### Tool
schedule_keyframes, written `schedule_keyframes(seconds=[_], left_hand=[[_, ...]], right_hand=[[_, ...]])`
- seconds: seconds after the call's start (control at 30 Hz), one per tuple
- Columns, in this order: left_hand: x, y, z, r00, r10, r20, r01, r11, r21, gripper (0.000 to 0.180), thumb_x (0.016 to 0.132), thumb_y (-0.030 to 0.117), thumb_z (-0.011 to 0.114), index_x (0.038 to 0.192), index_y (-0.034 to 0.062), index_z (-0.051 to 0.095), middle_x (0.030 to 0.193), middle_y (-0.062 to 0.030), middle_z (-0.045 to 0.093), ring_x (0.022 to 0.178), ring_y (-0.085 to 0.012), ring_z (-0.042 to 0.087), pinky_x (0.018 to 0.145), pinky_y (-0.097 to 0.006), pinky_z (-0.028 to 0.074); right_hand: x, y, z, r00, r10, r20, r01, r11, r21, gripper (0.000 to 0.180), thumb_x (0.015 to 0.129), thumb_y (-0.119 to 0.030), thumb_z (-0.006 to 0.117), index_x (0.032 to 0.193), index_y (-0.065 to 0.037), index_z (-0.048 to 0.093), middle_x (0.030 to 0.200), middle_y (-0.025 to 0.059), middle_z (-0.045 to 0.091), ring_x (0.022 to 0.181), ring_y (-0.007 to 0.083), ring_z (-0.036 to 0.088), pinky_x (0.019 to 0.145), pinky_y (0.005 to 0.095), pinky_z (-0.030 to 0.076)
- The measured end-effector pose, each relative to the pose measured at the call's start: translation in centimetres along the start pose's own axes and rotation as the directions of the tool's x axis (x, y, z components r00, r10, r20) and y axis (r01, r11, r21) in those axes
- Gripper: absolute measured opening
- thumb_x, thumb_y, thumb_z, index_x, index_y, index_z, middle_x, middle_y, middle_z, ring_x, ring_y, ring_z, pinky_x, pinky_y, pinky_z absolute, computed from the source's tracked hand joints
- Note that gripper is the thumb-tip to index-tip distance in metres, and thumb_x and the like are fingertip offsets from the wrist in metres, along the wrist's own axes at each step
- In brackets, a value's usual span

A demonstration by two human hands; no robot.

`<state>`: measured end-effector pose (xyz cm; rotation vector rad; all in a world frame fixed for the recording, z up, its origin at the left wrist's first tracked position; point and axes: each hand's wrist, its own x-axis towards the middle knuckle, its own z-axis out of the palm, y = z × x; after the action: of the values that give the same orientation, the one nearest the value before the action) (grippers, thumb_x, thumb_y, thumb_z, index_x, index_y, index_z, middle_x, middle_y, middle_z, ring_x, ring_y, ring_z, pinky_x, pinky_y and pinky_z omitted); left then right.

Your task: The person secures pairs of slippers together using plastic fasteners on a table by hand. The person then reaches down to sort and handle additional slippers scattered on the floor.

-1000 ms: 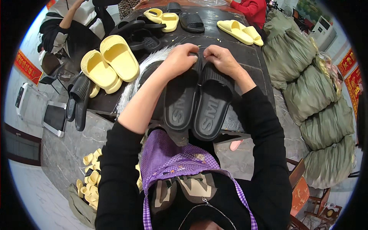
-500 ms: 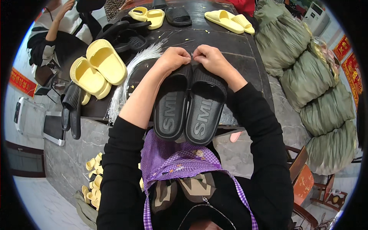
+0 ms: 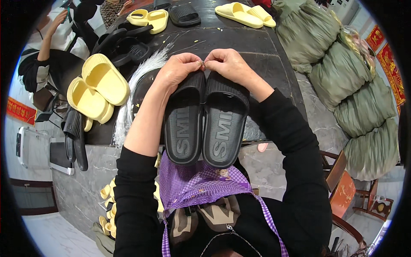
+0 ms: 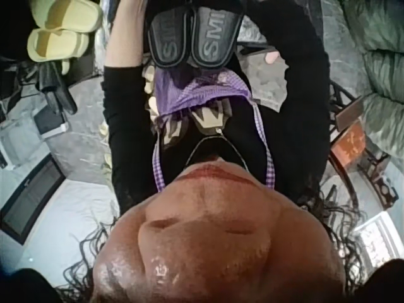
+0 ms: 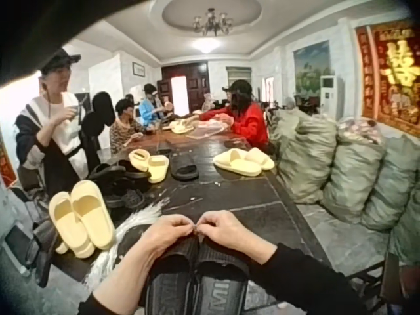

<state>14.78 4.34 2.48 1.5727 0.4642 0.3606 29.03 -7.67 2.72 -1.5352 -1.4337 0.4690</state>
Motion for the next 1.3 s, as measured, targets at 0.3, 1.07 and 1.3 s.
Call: schedule_keyframes(seconds=[0.3,1.07,1.3], left_hand=[[0.2,-0.2,-0.2,0.999,0.016,0.037,-0.016,1.000,-0.003,0.010,0.086,0.007,0.057,0.091,0.0004,0.062,0.082,-0.0057,0.064,0.078,-0.0109,0.057,0.076,-0.022,0.045],[0.3,-0.2,-0.4,0.998,-0.027,0.059,0.026,1.000,0.011,0.010,0.086,0.007,0.055,0.091,0.0021,0.062,0.084,-0.0045,0.064,0.079,-0.0102,0.056,0.076,-0.022,0.044],[0.3,0.1,-0.4,0.997,-0.007,0.079,0.006,1.000,0.017,0.009,0.086,0.007,0.056,0.090,0.0021,0.062,0.084,-0.0046,0.064,0.079,-0.0104,0.056,0.077,-0.022,0.044]], right_hand=[[0.1,0.7,0.1,0.999,-0.006,-0.046,0.001,0.996,-0.093,0.015,0.074,-0.012,0.056,0.078,0.001,0.063,0.064,0.0024,0.059,0.061,0.0066,0.050,0.057,0.0237,0.042],[0.1,1.0,0.4,0.997,-0.013,-0.071,0.007,0.996,-0.086,0.018,0.070,-0.016,0.057,0.077,-0.002,0.065,0.069,0.0134,0.063,0.064,0.0231,0.061,0.062,0.0337,0.047],[0.2,1.0,0.3,0.997,-0.018,-0.069,0.011,0.996,-0.092,0.018,0.070,-0.016,0.057,0.078,-0.002,0.065,0.069,0.0132,0.063,0.064,0.0225,0.061,0.062,0.0329,0.047]])
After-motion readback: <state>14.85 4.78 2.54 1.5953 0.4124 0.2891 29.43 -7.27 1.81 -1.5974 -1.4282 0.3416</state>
